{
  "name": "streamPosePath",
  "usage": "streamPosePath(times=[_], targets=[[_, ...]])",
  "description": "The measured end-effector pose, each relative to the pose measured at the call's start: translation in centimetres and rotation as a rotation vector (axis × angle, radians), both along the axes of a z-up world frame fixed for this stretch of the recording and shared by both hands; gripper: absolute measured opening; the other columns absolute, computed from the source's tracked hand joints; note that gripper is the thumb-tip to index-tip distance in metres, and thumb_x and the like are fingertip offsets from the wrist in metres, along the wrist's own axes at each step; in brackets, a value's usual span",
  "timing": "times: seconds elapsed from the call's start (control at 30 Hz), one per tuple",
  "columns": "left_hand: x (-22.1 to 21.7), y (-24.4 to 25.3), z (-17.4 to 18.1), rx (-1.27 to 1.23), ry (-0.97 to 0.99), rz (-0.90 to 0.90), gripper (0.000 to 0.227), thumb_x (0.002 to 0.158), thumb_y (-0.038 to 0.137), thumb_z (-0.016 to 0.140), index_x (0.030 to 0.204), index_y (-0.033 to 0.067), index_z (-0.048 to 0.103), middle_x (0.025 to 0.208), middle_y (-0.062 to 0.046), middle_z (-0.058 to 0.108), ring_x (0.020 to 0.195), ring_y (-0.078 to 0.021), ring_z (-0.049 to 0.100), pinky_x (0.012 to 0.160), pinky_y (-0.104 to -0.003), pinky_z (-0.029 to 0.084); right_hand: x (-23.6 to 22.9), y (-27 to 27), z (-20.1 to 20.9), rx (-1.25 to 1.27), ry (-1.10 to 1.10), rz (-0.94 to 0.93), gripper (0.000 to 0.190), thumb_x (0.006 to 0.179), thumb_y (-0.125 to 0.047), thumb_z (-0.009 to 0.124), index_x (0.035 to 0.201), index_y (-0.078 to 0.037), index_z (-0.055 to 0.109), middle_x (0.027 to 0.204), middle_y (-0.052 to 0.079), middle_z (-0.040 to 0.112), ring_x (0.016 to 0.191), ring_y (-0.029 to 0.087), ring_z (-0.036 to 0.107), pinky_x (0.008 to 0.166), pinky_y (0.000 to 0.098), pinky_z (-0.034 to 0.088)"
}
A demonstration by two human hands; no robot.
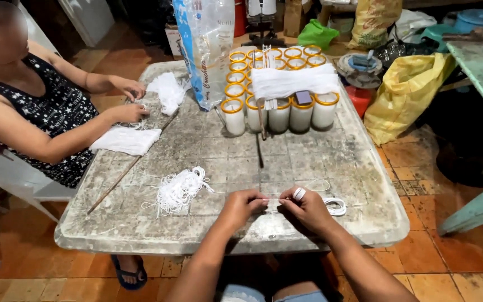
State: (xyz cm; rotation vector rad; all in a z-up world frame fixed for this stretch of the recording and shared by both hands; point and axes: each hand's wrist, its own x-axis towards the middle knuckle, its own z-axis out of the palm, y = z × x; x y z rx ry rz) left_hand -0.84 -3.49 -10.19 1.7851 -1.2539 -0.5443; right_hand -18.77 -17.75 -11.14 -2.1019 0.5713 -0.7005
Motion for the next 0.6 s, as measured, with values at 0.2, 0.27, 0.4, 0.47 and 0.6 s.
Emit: streamPosePath(times=[0.2,0.27,0.4,0.47,0.6], targets=[[0.2,3.6,3.9,-0.026,-0.006,0.016,0.031,0.080,0.021,0.086,0.109,0.0166,0.080,0.098,-0.009,0.078,0.097,-0.0318,0.075,0.088,-0.041,0.059,-0.4,0.5,1.1,-0.066,0.025,0.032,0.012,0.087,-0.023,0.077,0.098,-0.019,0.081,0.084,0.012,0.079,0.087,0.033,0.076,0.080,0.0408,0.059],[-0.1,2.8,2.3,-0.019,-0.027,0.039,0.029,0.081,0.023,0.086,0.109,0.0179,0.080,0.098,-0.007,0.077,0.098,-0.0298,0.074,0.088,-0.040,0.059,-0.3,0.5,1.3,-0.074,0.027,0.034,0.012,0.087,-0.023,0.077,0.098,-0.018,0.081,0.084,0.012,0.079,0.087,0.033,0.077,0.080,0.0410,0.059],[-0.6,1.0,-0.8,0.038,-0.112,0.143,0.014,0.086,0.035,0.081,0.098,0.0276,0.080,0.092,0.005,0.073,0.095,-0.0197,0.074,0.084,-0.032,0.059,-0.3,0.8,1.8,-0.084,0.030,0.038,0.011,0.087,-0.023,0.077,0.097,-0.020,0.081,0.084,0.011,0.079,0.087,0.032,0.077,0.080,0.0406,0.060],[-1.1,1.4,0.2,0.003,-0.085,0.142,0.012,0.086,0.031,0.081,0.096,0.0246,0.080,0.090,0.002,0.073,0.093,-0.0221,0.074,0.084,-0.033,0.059,-0.4,1.0,1.4,-0.077,0.039,0.026,0.012,0.088,-0.024,0.077,0.098,-0.020,0.081,0.085,0.011,0.079,0.087,0.032,0.077,0.080,0.0409,0.060],[-0.1,3.8,3.2,-0.117,0.010,0.220,0.008,0.090,0.023,0.077,0.094,0.0177,0.081,0.087,-0.007,0.074,0.095,-0.0305,0.072,0.088,-0.040,0.058,-0.3,0.6,1.0,-0.053,0.066,-0.018,0.012,0.090,-0.027,0.075,0.098,-0.022,0.082,0.082,0.007,0.079,0.085,0.027,0.077,0.081,0.0385,0.060]])
